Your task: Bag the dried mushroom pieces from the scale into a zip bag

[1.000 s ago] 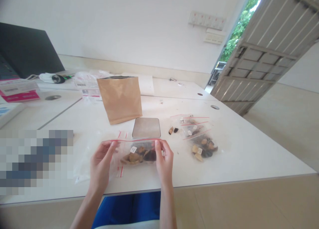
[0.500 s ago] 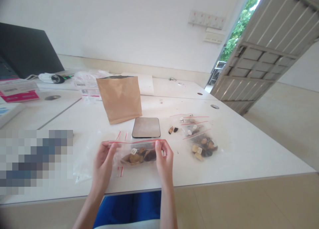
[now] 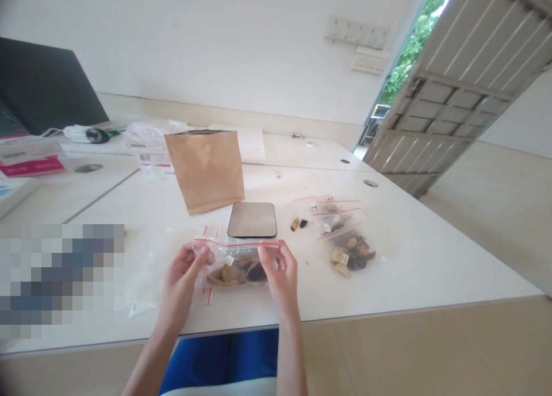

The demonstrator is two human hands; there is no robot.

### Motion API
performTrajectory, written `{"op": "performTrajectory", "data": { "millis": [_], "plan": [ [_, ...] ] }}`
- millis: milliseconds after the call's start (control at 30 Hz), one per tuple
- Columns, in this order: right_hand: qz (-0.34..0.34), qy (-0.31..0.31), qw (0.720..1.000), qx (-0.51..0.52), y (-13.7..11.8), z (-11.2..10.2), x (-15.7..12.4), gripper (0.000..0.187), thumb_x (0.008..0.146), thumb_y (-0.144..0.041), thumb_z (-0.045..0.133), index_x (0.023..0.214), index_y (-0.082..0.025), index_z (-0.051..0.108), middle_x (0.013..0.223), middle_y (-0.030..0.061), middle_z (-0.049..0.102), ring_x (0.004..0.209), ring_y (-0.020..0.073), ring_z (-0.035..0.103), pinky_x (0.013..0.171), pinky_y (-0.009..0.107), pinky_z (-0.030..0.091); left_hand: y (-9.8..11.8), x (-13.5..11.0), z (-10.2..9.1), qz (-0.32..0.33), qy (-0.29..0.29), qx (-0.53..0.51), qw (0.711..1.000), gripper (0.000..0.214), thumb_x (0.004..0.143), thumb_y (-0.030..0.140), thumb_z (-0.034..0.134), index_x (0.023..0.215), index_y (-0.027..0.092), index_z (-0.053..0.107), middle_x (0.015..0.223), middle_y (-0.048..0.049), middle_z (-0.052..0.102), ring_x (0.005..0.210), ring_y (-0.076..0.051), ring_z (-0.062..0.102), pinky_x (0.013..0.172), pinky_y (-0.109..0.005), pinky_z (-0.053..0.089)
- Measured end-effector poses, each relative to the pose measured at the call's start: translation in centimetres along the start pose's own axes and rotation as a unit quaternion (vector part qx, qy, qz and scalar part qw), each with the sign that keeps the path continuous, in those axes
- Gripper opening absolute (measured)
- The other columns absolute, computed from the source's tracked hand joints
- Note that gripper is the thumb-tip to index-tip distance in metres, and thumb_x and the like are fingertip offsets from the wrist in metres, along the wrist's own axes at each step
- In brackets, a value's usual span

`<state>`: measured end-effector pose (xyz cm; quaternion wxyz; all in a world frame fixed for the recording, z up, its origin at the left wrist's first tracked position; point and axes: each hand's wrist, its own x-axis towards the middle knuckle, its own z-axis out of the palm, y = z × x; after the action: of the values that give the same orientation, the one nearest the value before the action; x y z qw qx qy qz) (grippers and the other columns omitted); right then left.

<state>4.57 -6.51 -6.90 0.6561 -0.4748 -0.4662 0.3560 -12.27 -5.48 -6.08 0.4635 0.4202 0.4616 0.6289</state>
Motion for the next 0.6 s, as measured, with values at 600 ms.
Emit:
{"op": "performTrajectory", "data": {
  "millis": [600],
  "plan": [
    [-0.017,0.032,0.999,-0.014,-0.66,0.39,-0.3,0.019,0.079,-0.036,0.067,0.075,-0.019,0.059,0.07,-0.0025,0.059,0.071,0.0135,0.057,0.07,0.025,0.046,0.08,-0.73,-0.5,0.012,0.027,0.023,0.999,0.027,0.073,0.043,0.071,0.078,0.017,0.066,0.071,0.0006,0.063,0.07,-0.011,0.056,0.065,-0.019,0.044]
  ]
}}
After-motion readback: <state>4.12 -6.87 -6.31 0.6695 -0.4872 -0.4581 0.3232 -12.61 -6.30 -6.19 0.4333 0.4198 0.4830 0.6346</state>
